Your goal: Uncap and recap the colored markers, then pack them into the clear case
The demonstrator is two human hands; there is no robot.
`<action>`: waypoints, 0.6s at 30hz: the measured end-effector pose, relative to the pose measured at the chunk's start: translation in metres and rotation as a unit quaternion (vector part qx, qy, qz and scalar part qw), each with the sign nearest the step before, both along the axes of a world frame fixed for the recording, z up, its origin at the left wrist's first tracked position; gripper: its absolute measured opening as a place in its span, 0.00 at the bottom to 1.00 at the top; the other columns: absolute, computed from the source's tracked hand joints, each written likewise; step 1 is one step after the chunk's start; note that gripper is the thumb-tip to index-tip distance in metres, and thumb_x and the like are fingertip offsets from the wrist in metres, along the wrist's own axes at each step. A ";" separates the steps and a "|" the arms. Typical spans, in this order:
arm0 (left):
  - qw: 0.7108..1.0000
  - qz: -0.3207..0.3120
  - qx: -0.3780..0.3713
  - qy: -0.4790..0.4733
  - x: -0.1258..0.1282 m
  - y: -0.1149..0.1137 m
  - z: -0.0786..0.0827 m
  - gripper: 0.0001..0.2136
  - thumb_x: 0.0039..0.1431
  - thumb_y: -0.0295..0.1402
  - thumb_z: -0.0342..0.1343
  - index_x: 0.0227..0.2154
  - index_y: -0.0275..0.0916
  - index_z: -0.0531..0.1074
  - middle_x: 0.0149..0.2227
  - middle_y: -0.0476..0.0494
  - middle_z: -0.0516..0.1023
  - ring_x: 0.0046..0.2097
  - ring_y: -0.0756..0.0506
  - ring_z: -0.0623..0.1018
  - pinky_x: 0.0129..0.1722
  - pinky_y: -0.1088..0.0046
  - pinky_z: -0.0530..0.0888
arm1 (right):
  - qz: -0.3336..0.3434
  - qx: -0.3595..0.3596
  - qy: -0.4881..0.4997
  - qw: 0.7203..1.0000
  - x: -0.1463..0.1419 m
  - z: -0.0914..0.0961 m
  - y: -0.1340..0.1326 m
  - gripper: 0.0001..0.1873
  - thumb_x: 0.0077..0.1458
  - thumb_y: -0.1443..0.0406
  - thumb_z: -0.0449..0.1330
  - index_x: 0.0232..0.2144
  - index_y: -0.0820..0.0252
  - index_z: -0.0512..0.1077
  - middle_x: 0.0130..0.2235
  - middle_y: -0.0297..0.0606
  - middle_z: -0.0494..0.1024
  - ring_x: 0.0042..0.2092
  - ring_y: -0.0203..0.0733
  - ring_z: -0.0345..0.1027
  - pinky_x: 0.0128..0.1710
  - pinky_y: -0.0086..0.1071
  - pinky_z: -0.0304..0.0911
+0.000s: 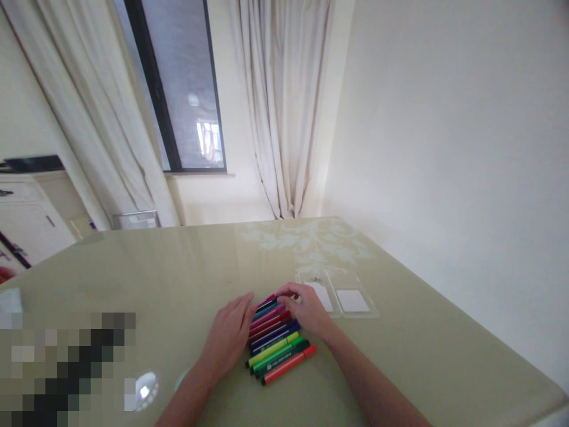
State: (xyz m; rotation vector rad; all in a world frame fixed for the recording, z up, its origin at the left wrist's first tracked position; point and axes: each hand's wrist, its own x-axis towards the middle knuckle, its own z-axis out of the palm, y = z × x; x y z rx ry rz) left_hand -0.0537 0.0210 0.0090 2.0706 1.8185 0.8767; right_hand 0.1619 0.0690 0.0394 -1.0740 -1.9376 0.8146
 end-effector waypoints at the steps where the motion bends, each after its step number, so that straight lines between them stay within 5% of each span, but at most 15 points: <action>1: 1.000 -0.007 -0.013 0.018 0.000 -0.001 -0.004 0.26 0.72 0.45 0.37 0.59 0.39 0.72 0.59 0.39 0.77 0.61 0.41 0.75 0.64 0.57 0.66 | 0.002 0.004 -0.007 1.000 0.001 -0.003 0.001 0.10 0.59 0.67 0.60 0.37 0.56 0.82 0.36 0.36 0.85 0.40 0.43 0.76 0.46 0.35 0.67; 8: 0.987 -0.055 -0.055 0.138 0.011 -0.009 -0.017 0.33 0.72 0.51 0.35 0.69 0.34 0.58 0.71 0.37 0.60 0.70 0.40 0.61 0.70 0.54 0.57 | -0.015 0.045 -0.044 0.998 0.006 -0.016 0.009 0.10 0.61 0.69 0.59 0.38 0.55 0.82 0.40 0.37 0.84 0.45 0.42 0.76 0.51 0.35 0.66; 14: 0.977 -0.045 -0.046 0.203 0.017 -0.015 -0.014 0.38 0.69 0.58 0.36 0.71 0.35 0.51 0.73 0.37 0.50 0.73 0.37 0.53 0.72 0.53 0.50 | -0.155 0.065 0.006 0.986 0.035 -0.018 0.034 0.13 0.62 0.64 0.56 0.44 0.58 0.79 0.45 0.42 0.83 0.48 0.45 0.75 0.52 0.39 0.66; 18: 0.973 -0.062 -0.020 0.220 0.042 -0.023 -0.014 0.45 0.62 0.64 0.42 0.72 0.36 0.50 0.74 0.35 0.47 0.74 0.31 0.50 0.71 0.47 0.49 | -0.268 0.064 -0.021 0.961 0.066 -0.019 0.049 0.17 0.61 0.63 0.53 0.47 0.60 0.78 0.49 0.45 0.81 0.51 0.49 0.73 0.54 0.41 0.64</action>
